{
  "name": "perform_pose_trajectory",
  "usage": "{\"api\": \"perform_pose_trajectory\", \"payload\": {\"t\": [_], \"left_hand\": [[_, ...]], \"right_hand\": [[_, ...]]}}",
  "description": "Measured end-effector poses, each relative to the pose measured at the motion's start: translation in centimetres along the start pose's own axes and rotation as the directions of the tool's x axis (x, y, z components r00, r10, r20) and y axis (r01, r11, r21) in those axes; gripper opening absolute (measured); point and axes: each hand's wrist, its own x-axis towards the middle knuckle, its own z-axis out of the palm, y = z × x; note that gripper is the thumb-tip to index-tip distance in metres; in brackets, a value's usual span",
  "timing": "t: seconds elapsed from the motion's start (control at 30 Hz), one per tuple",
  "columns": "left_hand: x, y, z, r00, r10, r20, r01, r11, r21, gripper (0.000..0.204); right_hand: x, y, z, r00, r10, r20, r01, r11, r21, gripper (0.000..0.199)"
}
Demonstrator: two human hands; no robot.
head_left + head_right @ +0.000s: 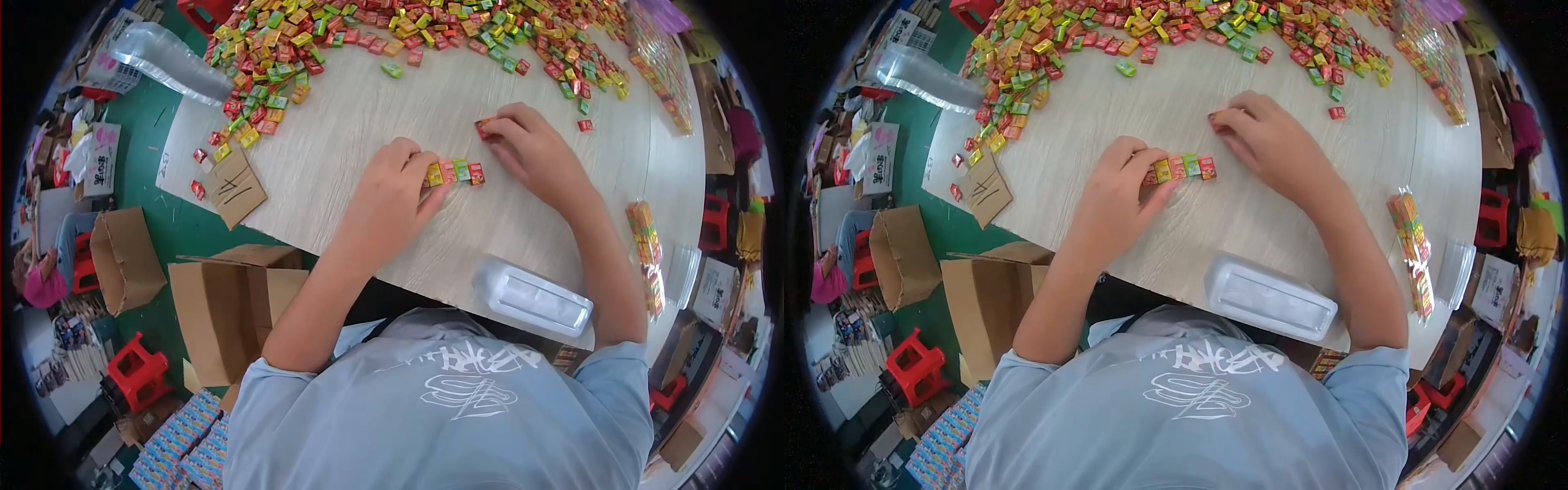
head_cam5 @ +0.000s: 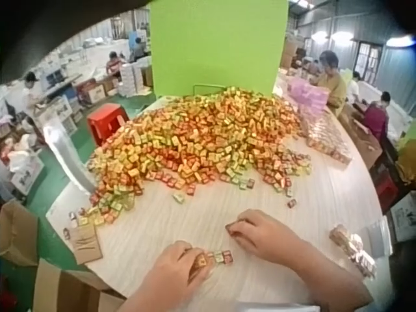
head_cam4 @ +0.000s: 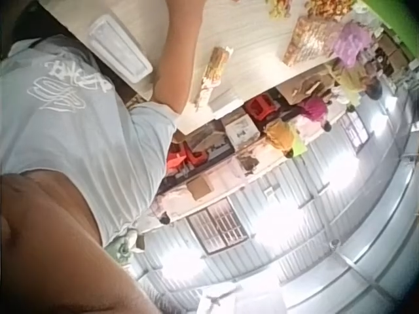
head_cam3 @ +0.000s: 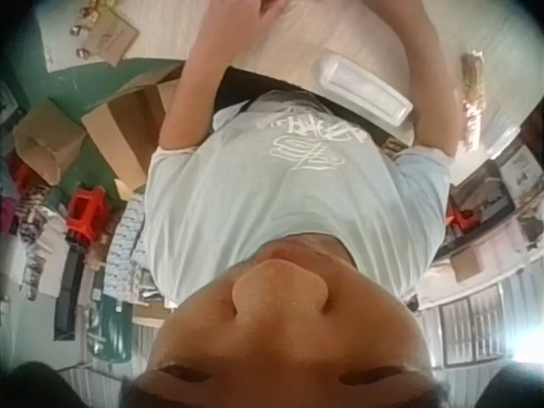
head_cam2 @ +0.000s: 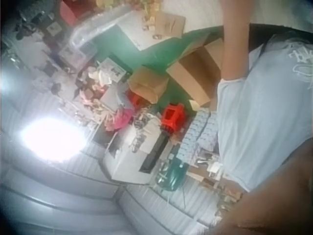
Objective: Picking up small toy boxes and arranging them to be inserted into plastic packaging sleeves.
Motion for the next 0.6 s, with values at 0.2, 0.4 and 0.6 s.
{"api": "perform_pose_trajectory", "payload": {"t": [0.2,0.4,0.6], "left_hand": [[0.1,0.0,0.0,1.000,0.000,0.011,0.000,1.000,0.026,0.031],[0.0,-0.2,0.2,0.999,0.041,-0.008,-0.041,0.998,0.045,0.032],[-0.1,-0.5,0.0,0.999,0.041,0.004,-0.041,0.999,0.024,0.033]], "right_hand": [[1.8,-0.3,0.5,0.999,-0.023,0.045,0.022,1.000,0.016,0.025],[2.6,0.1,0.4,0.999,-0.031,0.035,0.031,0.999,-0.008,0.025],[3.2,0.5,-0.5,0.999,0.008,0.033,0.000,0.974,-0.228,0.025]]}}
